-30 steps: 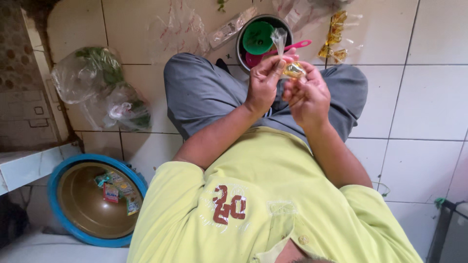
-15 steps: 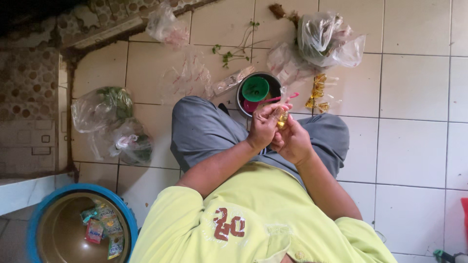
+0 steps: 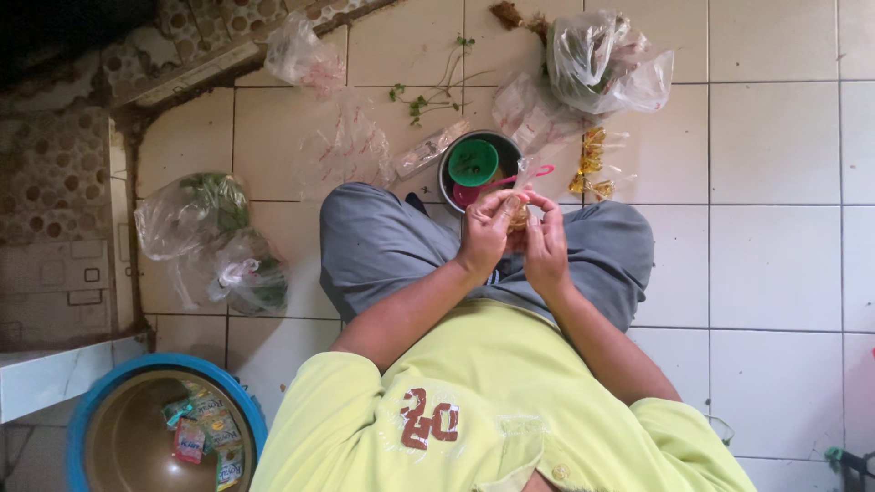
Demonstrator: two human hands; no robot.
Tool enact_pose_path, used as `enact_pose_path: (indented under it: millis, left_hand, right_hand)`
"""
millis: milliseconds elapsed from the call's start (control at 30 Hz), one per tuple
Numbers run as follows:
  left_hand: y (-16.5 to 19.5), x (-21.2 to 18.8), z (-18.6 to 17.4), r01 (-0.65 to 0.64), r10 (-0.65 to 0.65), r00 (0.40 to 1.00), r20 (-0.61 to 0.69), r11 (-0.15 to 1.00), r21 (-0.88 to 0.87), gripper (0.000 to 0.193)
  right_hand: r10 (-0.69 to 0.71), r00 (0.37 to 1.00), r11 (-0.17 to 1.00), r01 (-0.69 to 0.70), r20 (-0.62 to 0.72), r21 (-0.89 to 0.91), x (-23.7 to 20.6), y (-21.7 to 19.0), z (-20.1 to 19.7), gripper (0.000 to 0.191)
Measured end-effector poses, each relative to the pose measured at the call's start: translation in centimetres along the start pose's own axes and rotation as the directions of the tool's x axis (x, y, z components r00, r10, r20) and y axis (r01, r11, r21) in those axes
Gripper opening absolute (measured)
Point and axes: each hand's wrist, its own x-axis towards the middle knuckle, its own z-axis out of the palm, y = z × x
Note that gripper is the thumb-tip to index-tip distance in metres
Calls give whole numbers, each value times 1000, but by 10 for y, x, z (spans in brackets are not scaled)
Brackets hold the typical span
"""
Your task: The person sits on the floor and repeatedly scoops a yellow liquid from a metal pot into small clear plastic wrappers using a pink ladle. They then fold and seal each wrapper individually.
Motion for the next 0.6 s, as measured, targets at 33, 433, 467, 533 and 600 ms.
enact_pose_path:
  millis: [33,433,467,533,600]
  left_hand:
    - [2,1,-4,35,-34,999,13,999,-27,19]
    - [29,-19,-36,49,-189,924,332,920,388,23]
    - [34,-17,-39,38,-203,912,357,907,419,20]
    - [42,-22,-44,38,-246,887,392,883,469,21]
    - [51,-28,-45,153,-388,870,304,798,583,22]
  right_hand:
    - [89,996,983,-87,-8,159,2,-1,0,35]
    - [-471,556,-86,744,685,-663,-1,-71,-9,45]
    - [-436,552,-84,761,710,-643,3,-72,-11,43]
    - [-345,549,-62,796,761,-602,5,-72,-19,41]
    - [-309,511,-59,832,802,-552,10,-72,-24,22]
